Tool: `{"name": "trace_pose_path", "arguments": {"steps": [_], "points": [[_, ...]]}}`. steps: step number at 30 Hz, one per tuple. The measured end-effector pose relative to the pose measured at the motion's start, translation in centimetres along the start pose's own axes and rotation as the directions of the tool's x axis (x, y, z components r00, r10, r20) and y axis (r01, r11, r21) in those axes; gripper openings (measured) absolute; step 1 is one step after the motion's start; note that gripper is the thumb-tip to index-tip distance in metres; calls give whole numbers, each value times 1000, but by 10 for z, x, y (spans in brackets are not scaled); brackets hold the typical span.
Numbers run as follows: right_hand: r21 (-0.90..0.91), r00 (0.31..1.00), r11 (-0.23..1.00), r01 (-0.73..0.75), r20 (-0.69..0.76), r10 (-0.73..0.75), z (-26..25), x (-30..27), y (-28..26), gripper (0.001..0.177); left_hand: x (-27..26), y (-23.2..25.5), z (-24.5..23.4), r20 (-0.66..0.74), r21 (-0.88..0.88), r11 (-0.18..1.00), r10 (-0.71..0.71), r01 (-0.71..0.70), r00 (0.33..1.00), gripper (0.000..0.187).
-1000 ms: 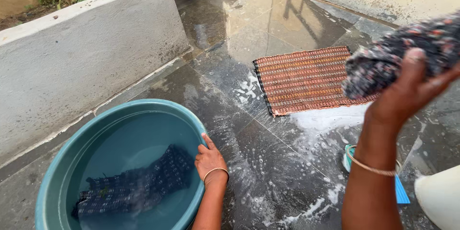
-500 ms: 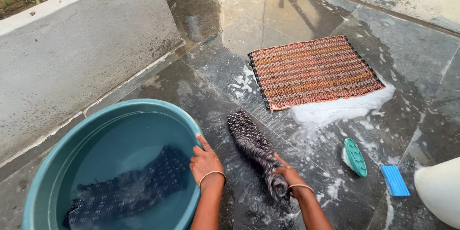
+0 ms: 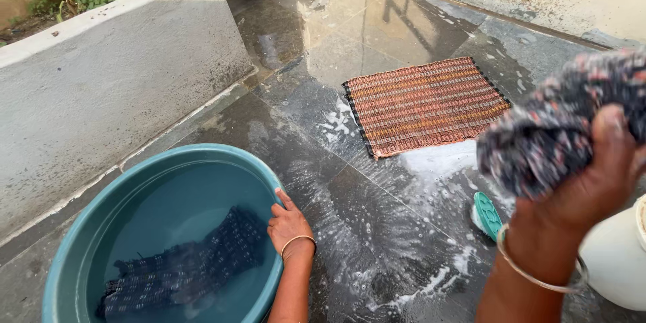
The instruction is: The person washes several small rugs by hand on a wet floor, scrubbing one rug with a brush and soap and immersing others in a tub of water.
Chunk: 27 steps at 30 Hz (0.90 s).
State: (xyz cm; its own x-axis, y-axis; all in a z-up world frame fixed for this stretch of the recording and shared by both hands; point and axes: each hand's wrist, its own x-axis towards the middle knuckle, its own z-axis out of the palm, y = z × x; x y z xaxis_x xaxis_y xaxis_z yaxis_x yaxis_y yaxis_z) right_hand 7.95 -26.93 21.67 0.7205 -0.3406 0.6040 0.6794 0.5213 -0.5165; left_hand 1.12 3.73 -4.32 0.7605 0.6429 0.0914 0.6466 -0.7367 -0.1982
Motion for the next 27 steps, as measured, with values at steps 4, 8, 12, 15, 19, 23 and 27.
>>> {"name": "trace_pose_path", "arguments": {"steps": [4,8,12,15,19,23,27], "points": [[-615,955,730,298,182,-236,-2,14,105,57,-1,-1,2,18,-7,1000,-9,9,1000,79],[-1000,764,25,-7,11,645,-97,-152,213,87,5,-1,13,-19,-13,1000,-23,23,1000,75],[-898,102,-275,343,-256,961,-193,-314,250,82,6,4,16,-46,0,999,-48,48,998,71],[-929,-14,-228,293,-242,970,-227,-311,249,77,2,4,17,-63,11,999,-31,31,998,70],[-984,127,-168,-53,-173,977,-194,-210,210,64,1,3,14,-115,12,999,-38,40,993,68],[-814,280,233,-532,90,956,-133,-119,173,51,-1,4,7,-83,23,999,-23,25,996,72],[-25,452,467,-884,211,867,-102,-45,189,67,-2,0,-8,-3,-29,1000,-1,0,1000,83]]}}
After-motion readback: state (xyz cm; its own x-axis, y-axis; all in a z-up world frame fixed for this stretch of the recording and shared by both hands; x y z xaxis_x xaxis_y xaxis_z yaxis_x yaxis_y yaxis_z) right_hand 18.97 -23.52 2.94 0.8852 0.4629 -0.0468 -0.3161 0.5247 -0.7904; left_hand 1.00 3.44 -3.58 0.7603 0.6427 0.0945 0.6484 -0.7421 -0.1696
